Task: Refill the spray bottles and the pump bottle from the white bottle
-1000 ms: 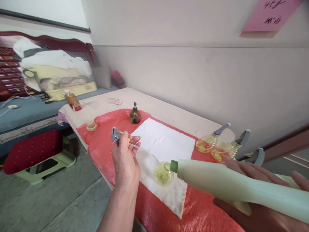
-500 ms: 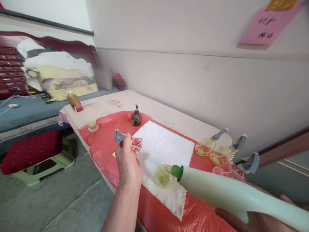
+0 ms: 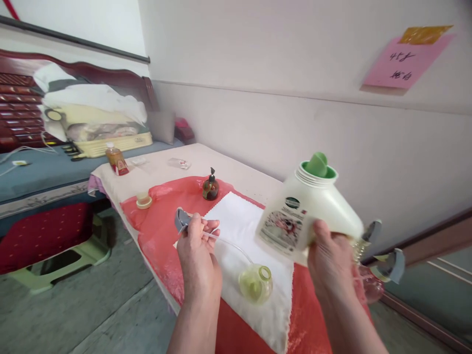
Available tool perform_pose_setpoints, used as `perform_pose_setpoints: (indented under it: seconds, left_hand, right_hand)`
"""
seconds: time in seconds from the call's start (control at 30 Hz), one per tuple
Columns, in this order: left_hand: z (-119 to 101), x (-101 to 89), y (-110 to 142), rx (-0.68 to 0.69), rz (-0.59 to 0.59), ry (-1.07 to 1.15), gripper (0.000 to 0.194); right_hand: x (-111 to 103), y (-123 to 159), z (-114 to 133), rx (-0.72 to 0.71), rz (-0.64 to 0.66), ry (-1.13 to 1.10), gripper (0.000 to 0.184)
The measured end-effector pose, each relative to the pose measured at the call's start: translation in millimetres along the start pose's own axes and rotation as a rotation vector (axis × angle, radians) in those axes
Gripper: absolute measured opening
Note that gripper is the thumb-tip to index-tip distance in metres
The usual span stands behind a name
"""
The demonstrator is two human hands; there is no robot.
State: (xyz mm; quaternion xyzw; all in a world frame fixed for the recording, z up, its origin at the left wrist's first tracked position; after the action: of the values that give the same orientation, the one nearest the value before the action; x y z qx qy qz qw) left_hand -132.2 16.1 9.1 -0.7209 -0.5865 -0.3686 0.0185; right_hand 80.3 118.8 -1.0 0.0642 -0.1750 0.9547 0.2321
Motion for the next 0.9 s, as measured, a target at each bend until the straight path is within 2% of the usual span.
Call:
perform_pose_setpoints:
  seconds: [0.07,0.1,0.17,0.23,0.33,0.47,0.53,0.6,0.67,0.8,0.9]
  left_hand:
    - [0,0.2,0,-0.014,-0.006,-0.010,0.027]
    - [0,0.2,-1,-0.021,-0.010,-0.013,0.027]
    - [0,0.1,-1,-0.030,-0.013,-0.022,0.026]
    - [1,0.0,0,-0.033,-0.008,-0.031,0.026]
    - [3,0.2,1,-0.035,0.002,-0.050,0.026]
    - [8,1.3,8,-0.023,0.029,-0.068,0.026]
    - [13,1.6,12,-0.015,0.054,-0.084,0.028]
    - [19,1.4,18,-0.003,0.067,-0.111,0.030]
    - [26,1.0,23,0.024,0.071,-0.145,0.030]
    - [31,2.2,32,0.135,0.098,-0.186,0.027]
    - [30,3.6,35,0.215,0.101,-0.176,0.024]
  right_hand:
    - [37,-7,-31,0.043,0.036,-0.002,0.068]
    - [48,-10,-48,0.067,0.055,0.014,0.070]
    - [55,-11,-76,0.123,0.101,0.093,0.068]
    - [44,-6,-91,0.172,0.145,0.201,0.062]
    - [4,13,-91,0.200,0.201,0.316,0.059]
    - [-58,59,-84,0.224,0.285,0.347,0.074]
    - [-76,85,-90,0.250,0.402,0.359,0.082]
    - [-81,105,-99,0.195,0.494,0.359,0.089]
    - [-74,116,-108,0.115,0.529,0.407,0.092]
    - [-52,121,-111,0.023,0.515,0.469,0.078]
    - [-45,118,-104,-0.014,0.512,0.446,0.074]
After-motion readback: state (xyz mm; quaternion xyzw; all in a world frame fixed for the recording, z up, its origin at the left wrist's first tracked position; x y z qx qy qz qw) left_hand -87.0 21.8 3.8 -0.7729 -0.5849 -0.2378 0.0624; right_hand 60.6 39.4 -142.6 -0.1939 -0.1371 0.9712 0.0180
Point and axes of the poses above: each hand's wrist, its own y-axis away from the middle knuckle, its own x-axis out of the palm, z = x × y, the point moved 2 cm from there along -y, towards the middle knuckle, and after that the axes turned 15 degrees about -z, right-handed, at the moved point
